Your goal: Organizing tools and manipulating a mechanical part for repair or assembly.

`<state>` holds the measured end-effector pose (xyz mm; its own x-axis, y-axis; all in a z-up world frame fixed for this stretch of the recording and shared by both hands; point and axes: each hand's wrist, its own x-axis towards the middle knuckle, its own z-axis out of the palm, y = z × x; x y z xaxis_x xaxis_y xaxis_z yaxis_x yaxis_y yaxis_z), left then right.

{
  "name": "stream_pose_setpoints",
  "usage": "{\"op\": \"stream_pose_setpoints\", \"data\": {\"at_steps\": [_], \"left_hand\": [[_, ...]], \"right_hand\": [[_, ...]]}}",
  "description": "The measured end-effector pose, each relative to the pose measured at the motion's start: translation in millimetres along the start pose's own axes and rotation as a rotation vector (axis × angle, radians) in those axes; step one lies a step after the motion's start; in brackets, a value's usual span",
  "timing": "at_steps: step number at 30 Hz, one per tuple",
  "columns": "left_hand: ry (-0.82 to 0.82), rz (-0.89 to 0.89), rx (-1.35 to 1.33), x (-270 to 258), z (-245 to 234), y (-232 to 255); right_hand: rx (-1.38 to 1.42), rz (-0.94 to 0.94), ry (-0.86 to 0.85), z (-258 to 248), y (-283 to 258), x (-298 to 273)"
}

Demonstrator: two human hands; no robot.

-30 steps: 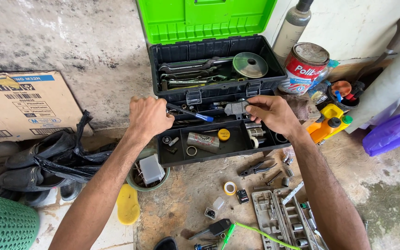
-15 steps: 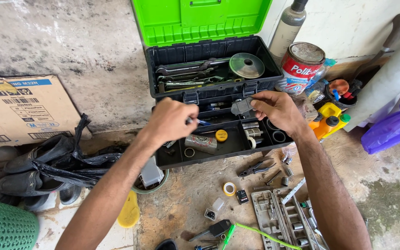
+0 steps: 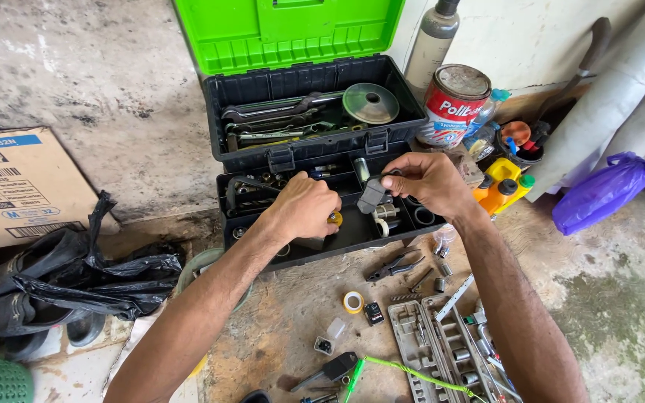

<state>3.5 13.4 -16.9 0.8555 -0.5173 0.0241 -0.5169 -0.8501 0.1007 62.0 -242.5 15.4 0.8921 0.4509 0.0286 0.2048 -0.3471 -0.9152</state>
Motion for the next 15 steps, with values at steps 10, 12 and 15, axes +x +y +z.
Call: {"op": "stream_pose_setpoints", "data": {"at_steps": [10, 12, 15], "left_hand": [[-0.028, -0.03, -0.01, -9, -26, -4], [-0.021, -0.053, -0.042, -13, -32, -7], [-0.007, -0.048, -0.061, -16, -34, -12]], "right_hand": [[-0.035, 0.022, -0.036, 26, -1, 9], [-0.149, 0.047, -0.046, 32, -17, 6], [-0.201, 0.041, -0.115, 37, -11, 9]]}}
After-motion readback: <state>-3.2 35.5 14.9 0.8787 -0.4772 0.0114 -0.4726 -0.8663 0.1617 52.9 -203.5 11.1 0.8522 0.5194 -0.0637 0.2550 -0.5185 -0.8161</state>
